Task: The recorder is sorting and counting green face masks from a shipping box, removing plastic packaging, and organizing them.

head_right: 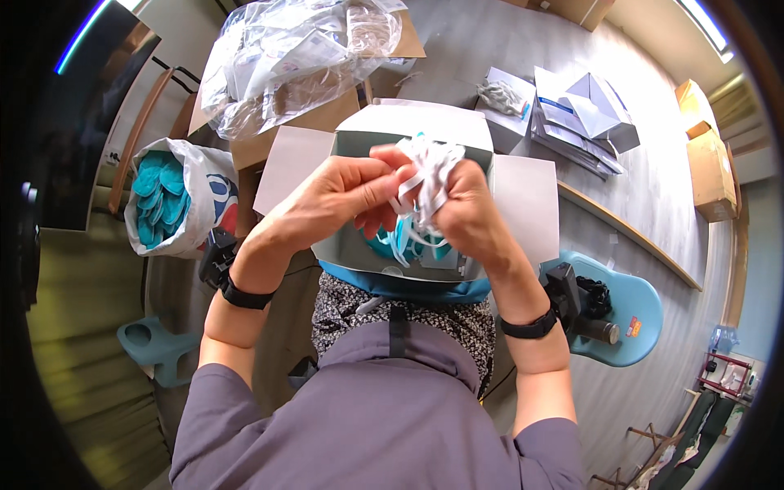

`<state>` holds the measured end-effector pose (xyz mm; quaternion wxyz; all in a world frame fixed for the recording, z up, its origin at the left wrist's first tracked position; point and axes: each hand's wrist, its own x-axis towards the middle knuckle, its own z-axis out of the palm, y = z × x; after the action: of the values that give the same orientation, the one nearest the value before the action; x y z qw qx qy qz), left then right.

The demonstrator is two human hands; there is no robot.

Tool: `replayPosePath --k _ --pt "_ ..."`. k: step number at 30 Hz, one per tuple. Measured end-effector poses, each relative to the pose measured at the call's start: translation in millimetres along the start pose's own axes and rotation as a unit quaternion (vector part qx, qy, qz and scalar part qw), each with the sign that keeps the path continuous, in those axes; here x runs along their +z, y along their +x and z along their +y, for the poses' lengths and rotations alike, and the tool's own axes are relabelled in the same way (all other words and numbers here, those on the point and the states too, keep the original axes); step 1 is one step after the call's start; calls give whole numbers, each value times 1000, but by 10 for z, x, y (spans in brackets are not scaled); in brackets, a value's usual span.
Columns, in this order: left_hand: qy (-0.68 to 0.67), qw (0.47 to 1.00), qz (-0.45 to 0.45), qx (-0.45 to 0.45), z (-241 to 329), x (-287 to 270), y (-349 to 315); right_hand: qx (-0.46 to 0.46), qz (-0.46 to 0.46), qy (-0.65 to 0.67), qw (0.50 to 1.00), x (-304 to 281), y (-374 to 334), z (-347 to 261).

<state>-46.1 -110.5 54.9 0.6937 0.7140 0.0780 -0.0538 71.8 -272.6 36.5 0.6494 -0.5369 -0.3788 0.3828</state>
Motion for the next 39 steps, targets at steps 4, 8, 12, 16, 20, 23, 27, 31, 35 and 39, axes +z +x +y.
replayPosePath --k 4,8,12,16,20,23,27,31,35,39 --pt "50 996 -25 -63 62 49 -125 29 -23 -130 991 23 -50 -38" --pt "161 981 -111 15 52 65 -267 100 -66 -94 988 18 -264 -10" --pt "188 964 -184 32 32 -19 -341 145 -56 -67 986 77 -461 -120" --pt "158 958 -230 68 -151 -161 -406 160 -39 -72 984 -62 -611 -190" --pt "142 957 -242 79 -97 -351 -462 174 -35 -75 981 -264 -701 -255" --pt "136 968 -213 -8 -45 -637 -509 197 88 -30 976 -383 -752 -266" --pt "159 972 -169 26 -127 -617 -253 141 146 82 976 -442 -702 -88" --pt "223 958 -82 157 -54 -370 269 108 136 118 978 -453 -569 54" --pt "318 922 100 195 -383 -181 626 70 276 176 942 -457 -620 140" --pt "539 838 -15 -83 -811 -281 824 27 250 198 948 -526 -734 131"
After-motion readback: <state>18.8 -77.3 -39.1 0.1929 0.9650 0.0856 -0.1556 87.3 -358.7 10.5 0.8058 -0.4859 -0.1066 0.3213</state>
